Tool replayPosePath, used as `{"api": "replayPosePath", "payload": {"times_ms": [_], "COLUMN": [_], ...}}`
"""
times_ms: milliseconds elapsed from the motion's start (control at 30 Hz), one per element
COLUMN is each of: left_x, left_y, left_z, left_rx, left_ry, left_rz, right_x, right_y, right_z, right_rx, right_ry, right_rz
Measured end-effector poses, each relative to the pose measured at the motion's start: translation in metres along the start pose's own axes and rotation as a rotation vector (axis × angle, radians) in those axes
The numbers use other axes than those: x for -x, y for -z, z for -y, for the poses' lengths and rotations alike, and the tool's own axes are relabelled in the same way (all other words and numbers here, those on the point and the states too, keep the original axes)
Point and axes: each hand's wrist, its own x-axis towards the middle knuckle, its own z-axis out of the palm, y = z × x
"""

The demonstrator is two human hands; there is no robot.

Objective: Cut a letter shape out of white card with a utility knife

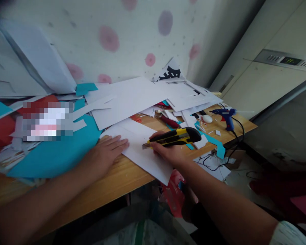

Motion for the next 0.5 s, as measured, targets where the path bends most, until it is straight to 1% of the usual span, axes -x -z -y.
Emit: {"api": "replayPosePath", "payload": {"times_ms": [67,167,333,433,500], "left_x": [-0.002,-0.003,-0.002,-0.001,-0.001], "left_y": [-0.002,-0.001,0.007,0.010,0.012], "left_z": [0.000,-0.006,-0.014,-0.017,-0.019], "left_rx": [0.009,0.024,0.014,0.020,0.024], "left_ry": [-0.017,-0.062,-0.062,-0.074,-0.079], "left_rz": [-0.021,-0.021,-0.009,-0.023,-0.012], "right_x": [-0.003,-0.005,-0.008,-0.011,-0.012], "right_y": [-0.006,-0.010,-0.008,-0.007,-0.008], "right_z": [-0.002,-0.002,0.002,-0.001,-0.004], "right_rx": [0.010,0.025,0.076,0.074,0.069], "right_ry": [0.014,0.033,0.050,0.076,0.089], "right_rz": [-0.029,-0.032,0.044,0.070,0.093]}}
